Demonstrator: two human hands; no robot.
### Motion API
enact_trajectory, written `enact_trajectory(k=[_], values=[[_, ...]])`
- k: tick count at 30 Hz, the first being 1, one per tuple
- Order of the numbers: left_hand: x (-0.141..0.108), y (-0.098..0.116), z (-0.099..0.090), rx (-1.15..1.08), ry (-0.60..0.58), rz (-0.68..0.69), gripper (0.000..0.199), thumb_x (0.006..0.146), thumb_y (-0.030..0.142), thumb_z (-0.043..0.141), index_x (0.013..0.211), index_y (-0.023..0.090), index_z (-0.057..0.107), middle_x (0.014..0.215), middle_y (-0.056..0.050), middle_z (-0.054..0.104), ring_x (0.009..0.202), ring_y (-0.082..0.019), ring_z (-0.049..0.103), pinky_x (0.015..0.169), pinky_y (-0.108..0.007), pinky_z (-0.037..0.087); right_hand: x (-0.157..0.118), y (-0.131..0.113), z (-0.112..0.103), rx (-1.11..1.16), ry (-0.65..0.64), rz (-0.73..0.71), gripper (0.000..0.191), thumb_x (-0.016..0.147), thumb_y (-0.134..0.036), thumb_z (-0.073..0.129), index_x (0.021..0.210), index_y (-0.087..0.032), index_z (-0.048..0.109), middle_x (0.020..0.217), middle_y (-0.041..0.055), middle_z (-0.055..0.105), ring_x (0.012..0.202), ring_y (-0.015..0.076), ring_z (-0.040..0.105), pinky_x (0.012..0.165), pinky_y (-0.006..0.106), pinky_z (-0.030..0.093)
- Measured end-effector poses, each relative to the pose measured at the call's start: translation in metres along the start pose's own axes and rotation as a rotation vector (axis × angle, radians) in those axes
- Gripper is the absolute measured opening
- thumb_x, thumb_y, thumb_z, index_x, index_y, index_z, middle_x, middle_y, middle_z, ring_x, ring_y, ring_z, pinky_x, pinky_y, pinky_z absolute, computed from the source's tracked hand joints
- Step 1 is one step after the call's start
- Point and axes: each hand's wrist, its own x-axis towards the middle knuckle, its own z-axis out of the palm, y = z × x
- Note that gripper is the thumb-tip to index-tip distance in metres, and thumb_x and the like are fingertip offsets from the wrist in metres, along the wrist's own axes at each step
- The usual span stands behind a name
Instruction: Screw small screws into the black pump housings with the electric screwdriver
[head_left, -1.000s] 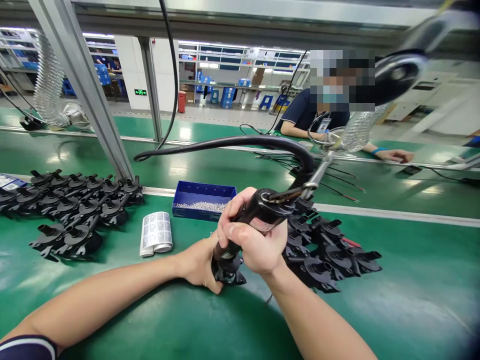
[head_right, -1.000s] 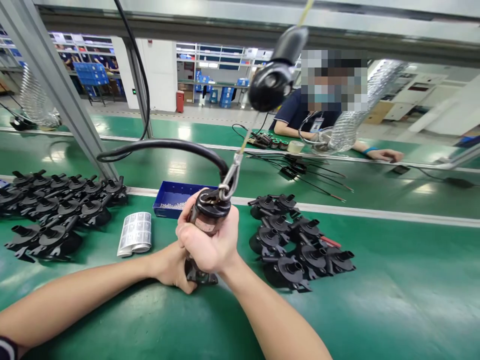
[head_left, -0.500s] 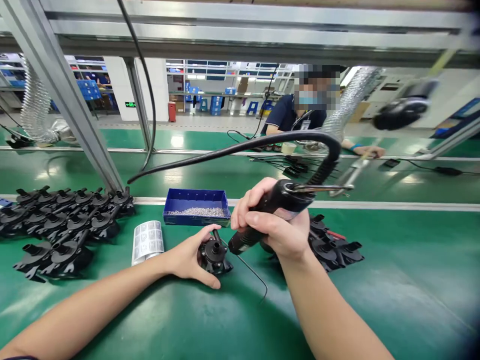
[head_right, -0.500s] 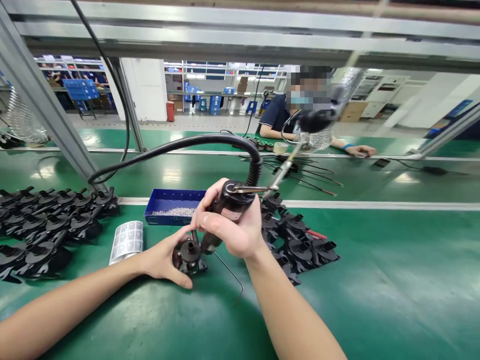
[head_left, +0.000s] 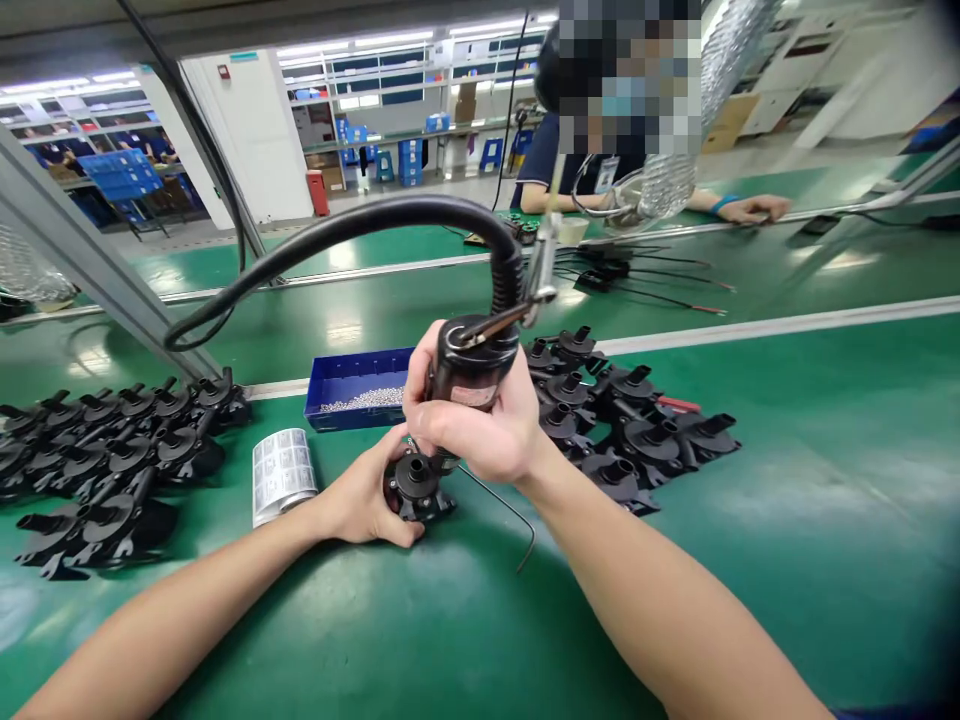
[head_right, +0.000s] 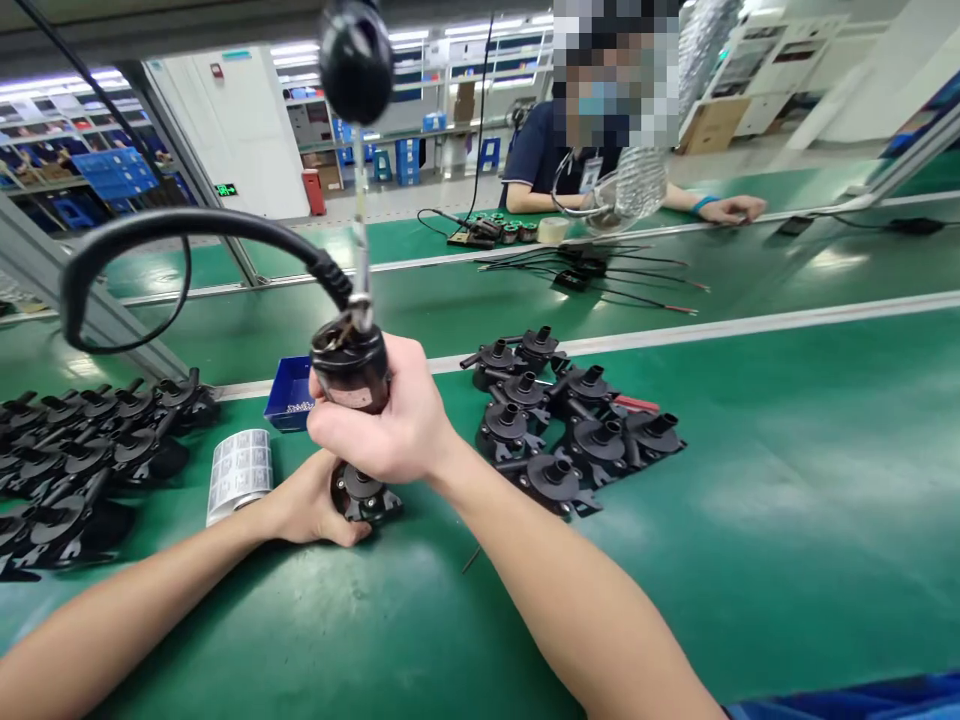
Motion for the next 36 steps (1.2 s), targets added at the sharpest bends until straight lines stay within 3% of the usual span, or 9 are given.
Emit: enact_trajectory(k=[6,15,20,25,31,36], values=[[0.0,0.002,0.002,-0.02,0.018,0.017,0.109,0.065,0.015,0.093,0.164,0.019,0.048,0.13,-0.01,0.075,0.105,-0.027,0.072,0.085,-0.033,0.058,-0.002,0.004,0.002,-0.018,0.094,0.01,0.013,0.07,-0.019,0.074,0.07,-0.024,0.062,0.059,-0.0059,0.049,0.051,0.0132,0.046,0.047,0.028,0.04],[0.001,0.0,0.002,-0.008,0.02,0.043,0.099,0.066,0.017,0.093,0.156,0.019,0.054,0.135,-0.01,0.073,0.117,-0.031,0.07,0.1,-0.04,0.059,0.005,0.0,0.006,-0.052,0.148,0.028,0.011,0.07,-0.021,0.075,0.072,-0.023,0.064,0.058,-0.0062,0.057,0.044,0.0149,0.057,0.044,0.029,0.048],[0.001,-0.003,0.003,0.006,0.033,0.051,0.093,0.067,0.02,0.094,0.151,0.018,0.056,0.127,-0.009,0.074,0.108,-0.028,0.07,0.091,-0.038,0.06,-0.002,-0.016,0.009,0.03,0.033,0.023,0.013,0.077,-0.018,0.08,0.079,-0.023,0.068,0.064,-0.0029,0.068,0.056,0.0199,0.07,0.054,0.032,0.061],[0.003,0.003,0.002,0.014,0.039,0.066,0.091,0.066,0.02,0.094,0.148,0.017,0.056,0.127,-0.01,0.074,0.111,-0.032,0.071,0.092,-0.041,0.063,-0.006,-0.014,0.011,0.196,-0.082,0.084,0.017,0.078,-0.018,0.087,0.082,-0.02,0.071,0.07,-0.0006,0.072,0.057,0.0191,0.072,0.053,0.029,0.062],[0.001,0.003,0.002,0.067,0.025,0.041,0.077,0.069,0.022,0.093,0.14,0.015,0.062,0.12,-0.01,0.075,0.109,-0.033,0.072,0.091,-0.043,0.065,-0.004,-0.008,0.012,0.209,-0.152,0.133,0.023,0.078,-0.018,0.094,0.08,-0.02,0.071,0.067,-0.0015,0.069,0.057,0.0189,0.072,0.054,0.028,0.062],[0.002,0.006,0.002,0.051,0.044,0.072,0.093,0.067,0.022,0.095,0.151,0.015,0.057,0.127,-0.012,0.075,0.114,-0.036,0.072,0.094,-0.046,0.066,-0.003,-0.013,0.007,0.171,-0.182,0.135,0.025,0.08,-0.022,0.096,0.08,-0.021,0.071,0.068,-0.0013,0.068,0.061,0.0202,0.073,0.058,0.03,0.063]])
